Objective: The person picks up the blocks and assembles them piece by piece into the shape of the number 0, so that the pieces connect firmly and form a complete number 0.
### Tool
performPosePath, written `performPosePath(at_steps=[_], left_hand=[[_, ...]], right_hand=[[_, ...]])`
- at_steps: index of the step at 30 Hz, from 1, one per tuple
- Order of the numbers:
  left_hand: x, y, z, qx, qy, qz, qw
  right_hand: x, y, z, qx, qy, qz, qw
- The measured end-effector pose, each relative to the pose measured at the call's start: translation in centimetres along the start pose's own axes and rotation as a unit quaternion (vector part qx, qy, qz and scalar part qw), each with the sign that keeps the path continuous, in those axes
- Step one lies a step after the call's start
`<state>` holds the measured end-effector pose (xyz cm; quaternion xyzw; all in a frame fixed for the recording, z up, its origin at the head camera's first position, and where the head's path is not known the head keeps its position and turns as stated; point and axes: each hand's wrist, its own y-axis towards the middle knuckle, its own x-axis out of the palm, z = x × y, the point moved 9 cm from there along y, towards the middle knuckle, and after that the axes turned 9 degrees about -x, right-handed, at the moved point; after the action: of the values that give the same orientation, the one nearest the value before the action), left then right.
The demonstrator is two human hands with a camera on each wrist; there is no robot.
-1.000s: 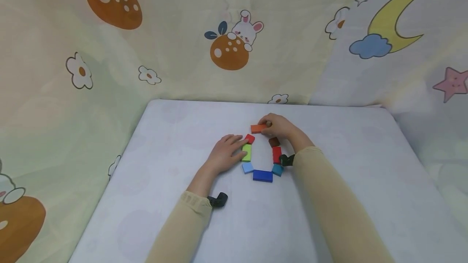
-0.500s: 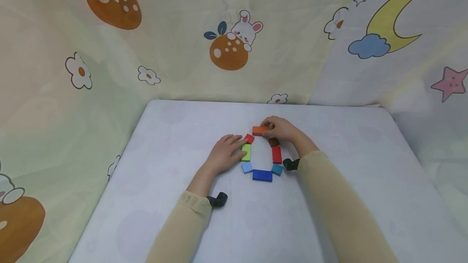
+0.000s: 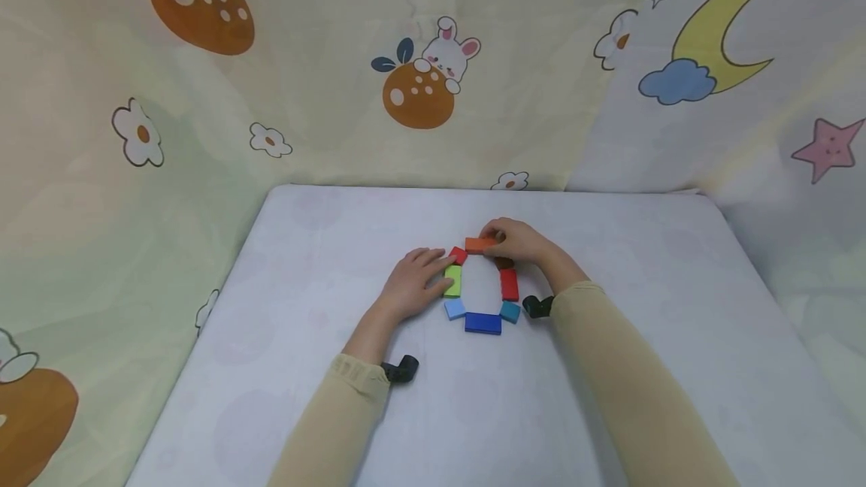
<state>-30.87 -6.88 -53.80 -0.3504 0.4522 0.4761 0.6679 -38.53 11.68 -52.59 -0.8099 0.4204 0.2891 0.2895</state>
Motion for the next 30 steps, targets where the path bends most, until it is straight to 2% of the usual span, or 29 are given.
performPosePath(at_steps=[7,21,30], left_hand=[[0.0,0.0,0.0,0.001,-0.004,0.001,1.0],[0.1,0.1,0.1,0.008,-0.008,-0.006,0.9999],[0.7,-0.4,-0.5,-0.001,-0.03,-0.003,0.9996]], right_hand=[[0.2,-0.2,0.2,0.004,0.003,-0.003,1.0],[0.2,-0.3,0.3,-0.02,-0.002,0.002,0.9998],[-0.7,-1.7,-0.2,-0.02,-0.049,0.019,0.9984]])
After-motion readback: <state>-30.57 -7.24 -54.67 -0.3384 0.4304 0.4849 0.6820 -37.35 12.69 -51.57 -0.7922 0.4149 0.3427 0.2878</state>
